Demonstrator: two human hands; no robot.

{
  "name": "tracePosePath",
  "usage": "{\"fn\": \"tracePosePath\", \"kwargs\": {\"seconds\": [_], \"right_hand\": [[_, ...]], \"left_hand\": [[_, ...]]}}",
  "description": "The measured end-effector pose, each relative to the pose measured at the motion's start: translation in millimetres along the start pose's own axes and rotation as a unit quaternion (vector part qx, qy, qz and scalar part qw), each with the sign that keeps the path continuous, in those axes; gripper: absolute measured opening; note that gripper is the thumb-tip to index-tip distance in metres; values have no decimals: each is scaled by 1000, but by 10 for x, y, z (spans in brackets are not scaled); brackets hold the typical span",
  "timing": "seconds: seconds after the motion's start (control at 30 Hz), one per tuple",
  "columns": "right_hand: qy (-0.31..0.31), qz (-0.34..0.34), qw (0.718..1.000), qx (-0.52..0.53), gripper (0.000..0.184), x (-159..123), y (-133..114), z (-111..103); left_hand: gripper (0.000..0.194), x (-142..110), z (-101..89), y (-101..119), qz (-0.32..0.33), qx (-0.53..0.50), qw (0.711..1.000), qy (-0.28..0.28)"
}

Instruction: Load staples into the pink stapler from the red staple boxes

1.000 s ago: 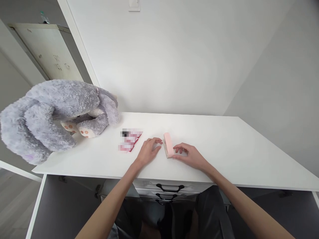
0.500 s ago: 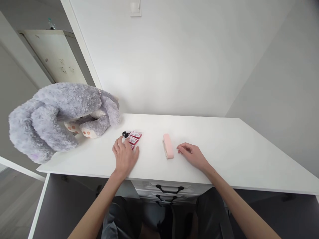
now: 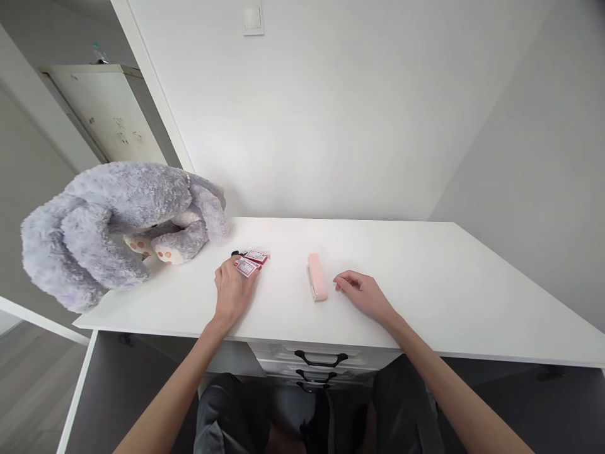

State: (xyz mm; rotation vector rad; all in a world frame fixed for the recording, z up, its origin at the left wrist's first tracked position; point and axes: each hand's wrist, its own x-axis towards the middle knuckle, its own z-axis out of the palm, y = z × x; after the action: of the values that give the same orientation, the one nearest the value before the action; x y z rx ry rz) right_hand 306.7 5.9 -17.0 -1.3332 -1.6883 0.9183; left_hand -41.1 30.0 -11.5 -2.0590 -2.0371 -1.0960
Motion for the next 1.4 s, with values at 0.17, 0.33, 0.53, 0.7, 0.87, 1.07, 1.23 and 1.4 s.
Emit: {"fn": "tracePosePath", "kwargs": {"seconds": [0.17, 0.33, 0.53, 0.7, 0.87, 1.07, 1.23, 1.4], "right_hand": [[2, 7, 1000, 7, 34, 17, 24, 5], [4, 8, 1000, 5, 32, 30, 41, 10], [5, 9, 1000, 9, 30, 29, 20, 8], [6, 8, 1000, 17, 30, 34, 22, 6], [8, 5, 1000, 17, 28, 55, 46, 8], [11, 4, 1000, 21, 27, 61, 54, 8], [11, 3, 999, 31, 26, 61, 50, 6], [10, 3, 999, 31, 27, 69, 72, 9]], "left_hand": [[58, 144, 140, -71, -11, -31, 999, -10], [64, 185, 163, -94, -26, -38, 999, -8], [66, 203, 167, -2, 4, -74, 996, 42], [63, 313, 291, 87, -1, -97, 995, 33], [60, 447, 418, 87, -9, -98, 995, 34], [66, 527, 487, 24, -35, -123, 991, 24], [64, 516, 500, 31, -35, -129, 991, 17], [63, 347, 424, 186, 29, -179, 981, -72]]}}
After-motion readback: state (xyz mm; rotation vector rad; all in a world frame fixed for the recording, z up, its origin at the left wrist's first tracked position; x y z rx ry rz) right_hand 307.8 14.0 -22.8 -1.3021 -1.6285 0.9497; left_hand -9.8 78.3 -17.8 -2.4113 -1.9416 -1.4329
